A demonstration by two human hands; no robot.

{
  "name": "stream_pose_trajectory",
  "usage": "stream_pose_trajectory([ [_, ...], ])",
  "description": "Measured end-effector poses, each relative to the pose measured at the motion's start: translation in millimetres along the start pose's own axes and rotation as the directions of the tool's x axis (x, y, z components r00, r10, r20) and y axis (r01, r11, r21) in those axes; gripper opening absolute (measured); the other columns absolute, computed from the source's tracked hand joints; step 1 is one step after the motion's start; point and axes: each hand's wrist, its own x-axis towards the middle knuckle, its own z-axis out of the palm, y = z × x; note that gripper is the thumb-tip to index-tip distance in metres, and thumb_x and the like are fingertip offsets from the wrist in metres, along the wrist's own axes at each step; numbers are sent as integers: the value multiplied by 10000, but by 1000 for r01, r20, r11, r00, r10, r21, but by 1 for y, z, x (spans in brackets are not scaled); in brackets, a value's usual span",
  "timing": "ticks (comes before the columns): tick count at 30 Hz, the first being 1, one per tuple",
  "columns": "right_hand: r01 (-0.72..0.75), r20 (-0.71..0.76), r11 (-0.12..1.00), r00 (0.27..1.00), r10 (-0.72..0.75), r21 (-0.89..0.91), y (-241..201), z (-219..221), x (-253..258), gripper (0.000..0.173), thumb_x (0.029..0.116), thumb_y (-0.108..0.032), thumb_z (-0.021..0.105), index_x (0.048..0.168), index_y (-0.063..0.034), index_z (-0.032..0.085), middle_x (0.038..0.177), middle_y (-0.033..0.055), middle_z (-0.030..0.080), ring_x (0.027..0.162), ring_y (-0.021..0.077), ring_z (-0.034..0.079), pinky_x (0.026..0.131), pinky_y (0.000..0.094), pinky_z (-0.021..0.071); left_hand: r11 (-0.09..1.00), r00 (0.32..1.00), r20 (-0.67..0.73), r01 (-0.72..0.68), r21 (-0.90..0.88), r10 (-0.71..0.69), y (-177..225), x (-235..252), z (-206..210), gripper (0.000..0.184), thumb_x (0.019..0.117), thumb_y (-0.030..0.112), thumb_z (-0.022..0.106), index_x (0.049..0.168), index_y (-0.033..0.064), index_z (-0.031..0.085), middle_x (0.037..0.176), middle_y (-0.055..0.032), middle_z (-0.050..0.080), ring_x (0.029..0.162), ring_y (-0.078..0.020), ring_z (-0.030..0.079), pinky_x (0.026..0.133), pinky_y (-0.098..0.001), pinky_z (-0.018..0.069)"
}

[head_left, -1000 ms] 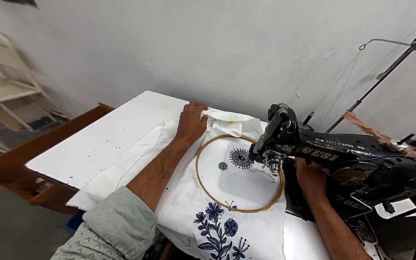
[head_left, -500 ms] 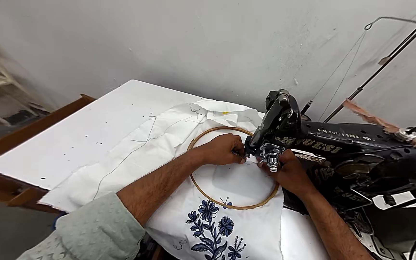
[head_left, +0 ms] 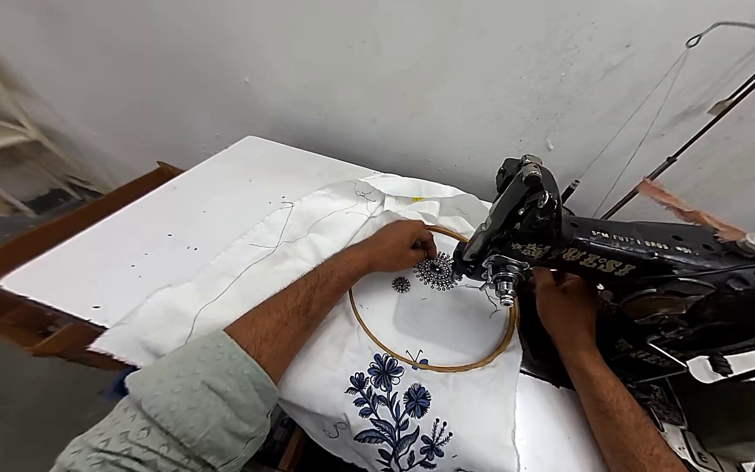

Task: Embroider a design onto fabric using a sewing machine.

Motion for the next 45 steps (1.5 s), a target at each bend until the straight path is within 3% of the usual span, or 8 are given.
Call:
stream_pose_trajectory([
  [7, 275, 261, 956, 920, -293, 105, 8, 8, -6, 149, 878, -254, 686, 929, -114, 693, 801, -5, 653, 703, 102, 625, 652, 370, 531, 977, 979, -142, 167, 130, -148, -18, -9, -17, 172, 990, 71, 590, 1050, 53, 750, 1037, -129, 661, 958, -254, 636, 888, -440, 519],
  [12, 284, 330, 946, 888, -321, 156, 12, 8, -7, 196, 869, -218, 709, 1002, -75, 688, 917, 50, 664, 820, 159, 645, 735, 427, 543, 982, 982, -9, -189, 21, 189, 6, -5, 2, 148, 930, 98, 700, 1031, 71, 803, 1075, -130, 714, 1074, -255, 647, 960, -459, 510],
  [19, 283, 344, 956, 892, -292, 80, 8, 10, -8, 121, 866, -170, 748, 934, -82, 699, 898, 60, 648, 823, 185, 631, 732, 449, 522, 982, 981, 152, -139, 124, 120, 30, -1, 14, 109, 971, 131, 680, 972, 53, 755, 1077, -119, 643, 1057, -263, 597, 935, -424, 489],
  [25, 299, 232, 950, 921, -313, 93, 6, 10, -6, 142, 898, -197, 648, 767, -142, 648, 684, -30, 590, 617, 84, 565, 579, 335, 477, 928, 983, -165, 132, 348, -77, 1, -5, -18, 160, 974, 47, 582, 1095, -10, 670, 1161, -191, 635, 1089, -359, 645, 920, -551, 543],
  [30, 236, 117, 964, 961, -250, 126, 3, 6, -5, 175, 965, -173, 631, 825, -95, 702, 653, -26, 604, 546, 54, 526, 546, 293, 454, 940, 873, -363, 257, -223, -325, -23, -21, -43, 180, 1078, 99, 478, 1136, -26, 593, 1092, -143, 675, 871, -219, 688, 774, -400, 574],
  [34, 205, 120, 974, 969, -215, 96, 3, 6, -5, 200, 966, -193, 635, 801, -93, 689, 636, -13, 582, 541, 79, 514, 550, 330, 444, 526, 907, -223, -2, -851, -357, 0, -15, -26, 128, 1112, 120, 366, 1093, 68, 481, 948, -94, 724, 850, -209, 751, 804, -384, 623],
  [40, 200, 112, 974, 971, -211, 105, 4, 7, -4, 264, 972, -235, 623, 740, -112, 634, 586, -28, 522, 502, 83, 469, 514, 323, 410, 384, 794, -436, -279, -880, -423, 8, -16, -46, 232, 1097, 109, 343, 940, 154, 507, 678, 61, 511, 646, -110, 596, 822, -428, 597],
  [45, 216, 107, 976, 971, -215, -3, -3, 11, -8, 270, 954, -188, 634, 694, -120, 608, 588, -10, 513, 524, 122, 492, 520, 371, 414, 508, 775, -436, -175, -843, -457, 11, -23, -59, 144, 1090, 144, 413, 999, 142, 525, 684, 45, 506, 486, -23, 431, 453, -156, 390],
])
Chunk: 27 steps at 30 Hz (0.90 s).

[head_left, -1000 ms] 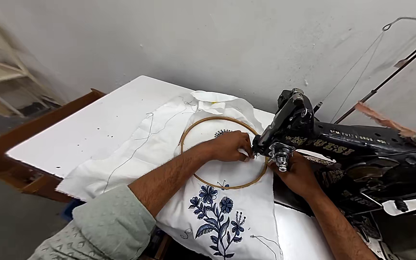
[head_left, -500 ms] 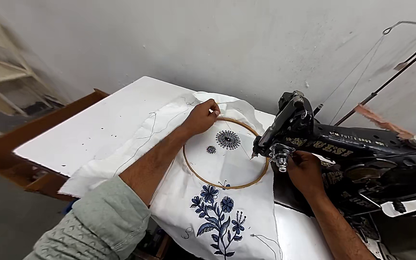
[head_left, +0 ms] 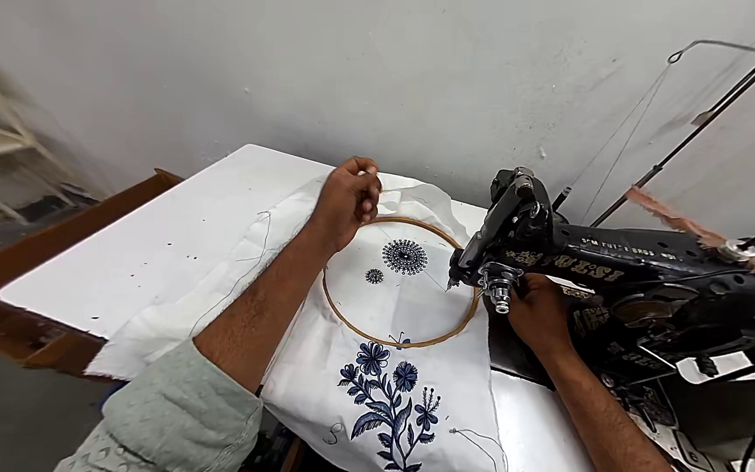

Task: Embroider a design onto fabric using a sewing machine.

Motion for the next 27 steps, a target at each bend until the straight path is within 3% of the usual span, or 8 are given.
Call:
stream_pose_trajectory([
  [2, 5, 38, 989, 999, 1, -145, -13, 2, 1, 242, 907, -136, 679, 689, -63, 603, 630, 79, 554, 596, 233, 567, 567, 477, 453, 915, 983, 181, -103, 390, 33, -9, -1, 6, 130, 1067, 97, 459, 1111, 33, 563, 737, -15, 575, 508, -51, 469, 459, -192, 394],
  [4, 3, 138, 965, 990, 34, -264, -27, 3, 4, 209, 885, -135, 753, 792, 36, 675, 768, 220, 654, 776, 395, 669, 709, 606, 509, 665, 884, 466, -360, 655, 19, -21, 1, 6, 196, 1044, 87, 521, 1111, -39, 656, 862, -99, 680, 702, -151, 628, 680, -343, 545],
  [7, 33, 250, 948, 967, 50, -317, -42, 2, 11, 234, 879, -167, 780, 961, 44, 718, 940, 259, 702, 930, 425, 685, 817, 620, 502, 422, 700, 698, -592, 686, -152, -30, 9, 4, 142, 987, 133, 660, 1016, 51, 772, 973, -104, 719, 892, -211, 685, 858, -440, 567],
  [10, -57, 305, 961, 942, 142, -270, -53, -3, 13, 311, 897, -139, 773, 1107, 73, 683, 1092, 287, 673, 1073, 419, 640, 949, 587, 461, 282, 636, 700, -641, 714, -325, -22, 16, -1, 110, 955, 162, 712, 981, 118, 809, 957, -75, 710, 1000, -242, 656, 918, -487, 502],
  [13, -96, 273, 941, 943, 190, -324, -47, 1, 13, 352, 915, -121, 742, 1143, 133, 657, 1136, 344, 653, 1125, 482, 619, 982, 615, 447, 119, 718, 610, -610, 783, -334, -11, 24, -11, 138, 985, 191, 666, 982, 135, 792, 980, -72, 695, 1030, -276, 627, 903, -547, 450],
  [16, -235, 318, 886, 871, 374, -400, -62, -10, 20, 293, 958, -63, 680, 1157, 150, 646, 1151, 357, 639, 1137, 485, 604, 992, 612, 428, 295, 824, 556, -507, 810, -111, -28, 32, -36, 167, 995, 157, 636, 1017, 52, 764, 1025, -117, 700, 1035, -274, 657, 932, -540, 495],
  [24, -104, 244, 899, 943, 225, -425, -57, -13, 10, 134, 908, 16, 692, 972, 132, 676, 945, 333, 665, 943, 488, 657, 806, 635, 477, 418, 862, 489, -496, 761, 134, -48, 26, -39, 214, 1013, 199, 588, 1063, 33, 714, 1168, -112, 681, 1099, -198, 653, 955, -409, 542],
  [27, -72, 202, 932, 968, 151, -355, -53, -11, 7, 115, 878, 50, 705, 969, 114, 677, 941, 320, 665, 936, 478, 659, 788, 634, 489, 783, 926, 336, -334, 524, 171, -36, 8, -15, 188, 1045, 135, 519, 1116, 6, 635, 1182, -90, 695, 1114, -153, 670, 1002, -344, 544],
])
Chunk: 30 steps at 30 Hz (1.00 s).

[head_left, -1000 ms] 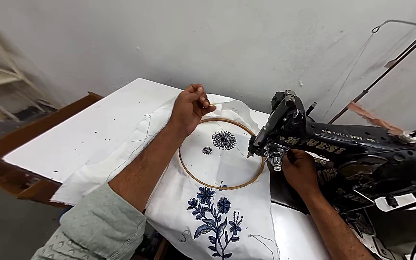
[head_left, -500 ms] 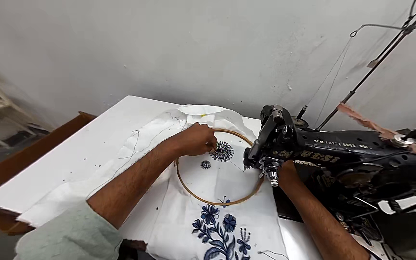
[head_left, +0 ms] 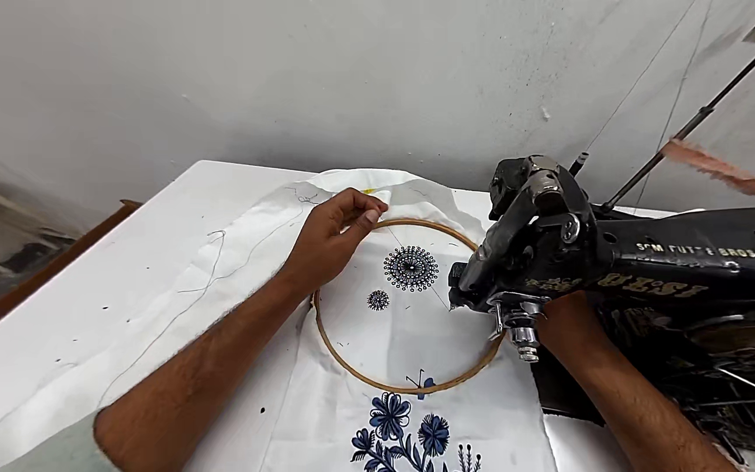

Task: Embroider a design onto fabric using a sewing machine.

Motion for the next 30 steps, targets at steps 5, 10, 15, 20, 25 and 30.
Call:
stream_pose_trajectory([
  [5, 91, -154, 985, 986, -67, 149, 4, 7, -4, 140, 818, 58, 714, 951, 81, 677, 922, 267, 671, 911, 395, 663, 776, 570, 496, 666, 979, 47, 169, -727, -197, 42, -17, 30, 252, 1099, 154, 337, 993, 133, 565, 930, -32, 680, 860, -170, 721, 888, -409, 618],
  [10, 61, -112, 976, 993, -38, 211, 3, 6, -7, 151, 806, 61, 715, 952, 71, 679, 912, 231, 674, 896, 327, 664, 797, 516, 504, 948, 982, 159, 144, -282, -102, 33, -27, 39, 130, 1042, 125, 515, 1026, 72, 632, 788, 2, 614, 580, -41, 541, 511, -167, 467],
  [15, 78, -123, 971, 991, -51, 227, 12, 11, -6, 130, 829, 11, 712, 953, 23, 678, 866, 156, 668, 834, 214, 660, 756, 398, 523, 829, 880, 471, -302, 470, 53, 24, -38, 47, 267, 1026, 284, 540, 1151, 170, 746, 1086, 27, 635, 905, -64, 631, 771, -258, 568],
  [20, 144, -182, 977, 977, -115, 157, 16, 14, -6, 119, 832, -46, 707, 939, -2, 681, 841, 127, 666, 810, 172, 660, 723, 329, 519, 735, 825, 565, -397, 550, 23, 31, -43, 44, 424, 1016, 464, 510, 1250, 181, 723, 1254, -15, 627, 1139, -185, 594, 890, -374, 514],
  [25, 107, -158, 981, 984, -82, 159, 13, 12, -7, 130, 841, -36, 728, 952, 9, 678, 864, 150, 665, 828, 212, 658, 733, 384, 518, 661, 822, 569, -418, 623, -17, 37, -50, 46, 578, 1012, 547, 455, 1377, 142, 647, 1478, -3, 564, 1282, -221, 548, 912, -444, 468],
  [30, 115, -139, 986, 985, -98, 120, 18, 13, -6, 125, 842, -41, 732, 947, 4, 682, 861, 163, 669, 829, 250, 664, 723, 427, 521, 687, 803, 570, -316, 655, -174, 41, -55, 47, 639, 1056, 563, 337, 1536, 174, 497, 1635, 31, 401, 1548, -280, 290, 1176, -695, 247],
])
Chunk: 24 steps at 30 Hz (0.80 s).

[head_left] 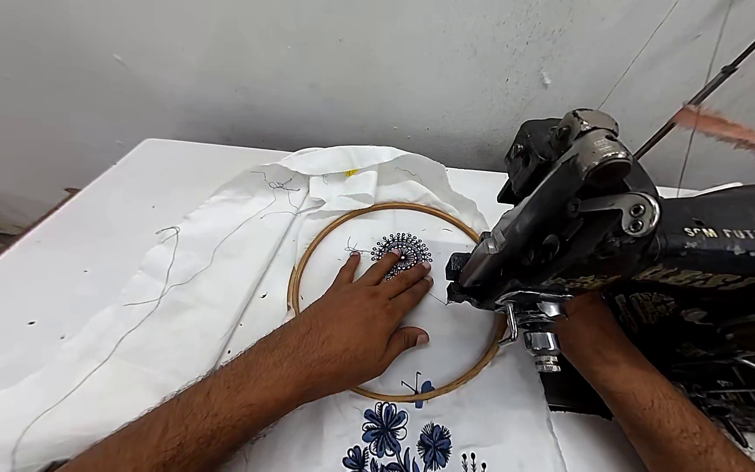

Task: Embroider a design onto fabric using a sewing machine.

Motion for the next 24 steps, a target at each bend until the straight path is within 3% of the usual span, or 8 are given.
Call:
stream_pose_trajectory([
  [4, -49, 19, 999, 999, 49, 2, -1, 0, 1, 133, 854, -17, 733, 968, 27, 680, 899, 201, 672, 868, 298, 666, 750, 480, 517, 1000, 999, 33, 23, -9, -23, 2, 0, -3, 636, 1061, 553, 336, 1553, 174, 474, 1648, 29, 378, 1557, -287, 267, 1170, -727, 210],
  [7, -55, 6, 997, 998, 55, 51, 1, 1, 1, 134, 861, -40, 728, 973, 9, 673, 885, 157, 663, 848, 224, 652, 743, 405, 514, 1000, 999, 32, 25, -11, -24, 2, 0, -2, 632, 1062, 551, 336, 1555, 180, 471, 1647, 33, 381, 1555, -286, 274, 1162, -742, 213],
  [13, 4, -30, 999, 1000, -3, 35, 3, 4, 0, 178, 867, -89, 715, 1019, -3, 681, 935, 154, 675, 892, 206, 659, 791, 390, 521, 999, 999, 40, 30, -11, -30, 4, 0, -3, 631, 1064, 542, 338, 1560, 172, 463, 1655, 29, 367, 1557, -293, 269, 1156, -754, 206],
  [16, 7, -13, 1000, 1000, -6, 31, 4, 2, -1, 158, 889, -79, 693, 1021, 8, 687, 939, 175, 682, 894, 239, 674, 790, 429, 533, 999, 998, 50, 32, -10, -31, 5, -1, -4, 631, 1065, 540, 335, 1565, 174, 455, 1658, 35, 361, 1560, -287, 262, 1159, -754, 197],
  [24, -56, -2, 990, 998, 56, 128, 7, 4, -3, 152, 873, -70, 687, 1013, -14, 678, 906, 114, 665, 847, 138, 651, 760, 328, 528, 999, 999, 46, 31, -23, -30, 5, -1, -3, 629, 1065, 537, 338, 1561, 170, 460, 1655, 29, 366, 1557, -291, 268, 1157, -756, 196],
])
